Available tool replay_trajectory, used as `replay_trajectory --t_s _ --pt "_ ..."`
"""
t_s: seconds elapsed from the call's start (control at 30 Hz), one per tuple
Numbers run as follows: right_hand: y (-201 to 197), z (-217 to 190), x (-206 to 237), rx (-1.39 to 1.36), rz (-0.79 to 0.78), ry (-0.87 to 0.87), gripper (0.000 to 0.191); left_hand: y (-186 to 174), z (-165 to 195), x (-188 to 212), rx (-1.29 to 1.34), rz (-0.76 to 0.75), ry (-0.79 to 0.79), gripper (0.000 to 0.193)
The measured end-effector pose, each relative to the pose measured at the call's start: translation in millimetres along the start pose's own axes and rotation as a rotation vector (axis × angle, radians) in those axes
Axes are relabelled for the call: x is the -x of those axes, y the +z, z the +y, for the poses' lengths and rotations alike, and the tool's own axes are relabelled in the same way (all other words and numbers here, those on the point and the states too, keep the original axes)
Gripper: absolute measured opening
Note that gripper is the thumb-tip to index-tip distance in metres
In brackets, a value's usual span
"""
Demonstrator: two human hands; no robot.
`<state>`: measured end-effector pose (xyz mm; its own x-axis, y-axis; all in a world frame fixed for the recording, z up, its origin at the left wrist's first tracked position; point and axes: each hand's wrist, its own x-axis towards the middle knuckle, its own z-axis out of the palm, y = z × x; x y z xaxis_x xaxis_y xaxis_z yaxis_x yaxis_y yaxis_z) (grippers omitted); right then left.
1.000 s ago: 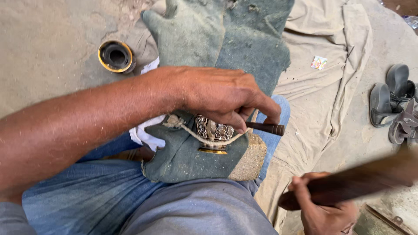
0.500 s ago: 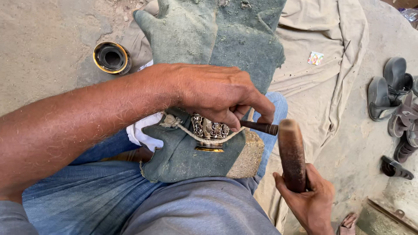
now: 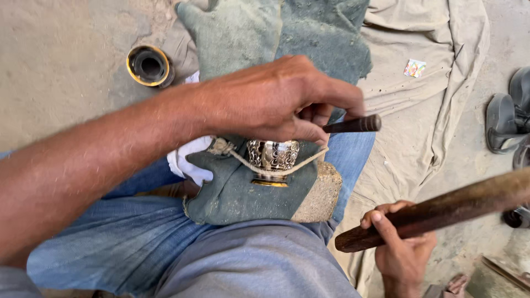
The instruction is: The person sits on the ground and uses a chisel and wooden mallet to engrave a decorative pattern on a small brass pot. They repeatedly position the chisel and strike it to create indentations on the metal surface.
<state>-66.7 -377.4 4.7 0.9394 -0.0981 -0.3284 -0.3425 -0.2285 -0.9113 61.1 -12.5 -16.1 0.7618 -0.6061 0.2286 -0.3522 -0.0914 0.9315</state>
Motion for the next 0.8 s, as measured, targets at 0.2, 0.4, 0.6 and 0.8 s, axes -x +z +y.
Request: replay_trajectory --t_s 0.2,0.4,0.6,0.8 --pt "0 -7 -22 0.079 0.026 -0.122 0.043 16 -7 -1 -0.034 -0.016 -0.213 0.038" --pt "5 -5 -55 0.276 -0.133 -0.045 0.043 24 -5 -4 -0.123 -0.023 -0.212 0.044" --pt "1 -4 -64 0.586 -0.076 -0.19 0.036 23 -10 -4 -0.054 -0.096 -0.279 0.046" --pt "4 -22 -62 0.621 -0.132 -0.216 0.03 21 -7 -4 -0.02 -0.104 -0.187 0.043"
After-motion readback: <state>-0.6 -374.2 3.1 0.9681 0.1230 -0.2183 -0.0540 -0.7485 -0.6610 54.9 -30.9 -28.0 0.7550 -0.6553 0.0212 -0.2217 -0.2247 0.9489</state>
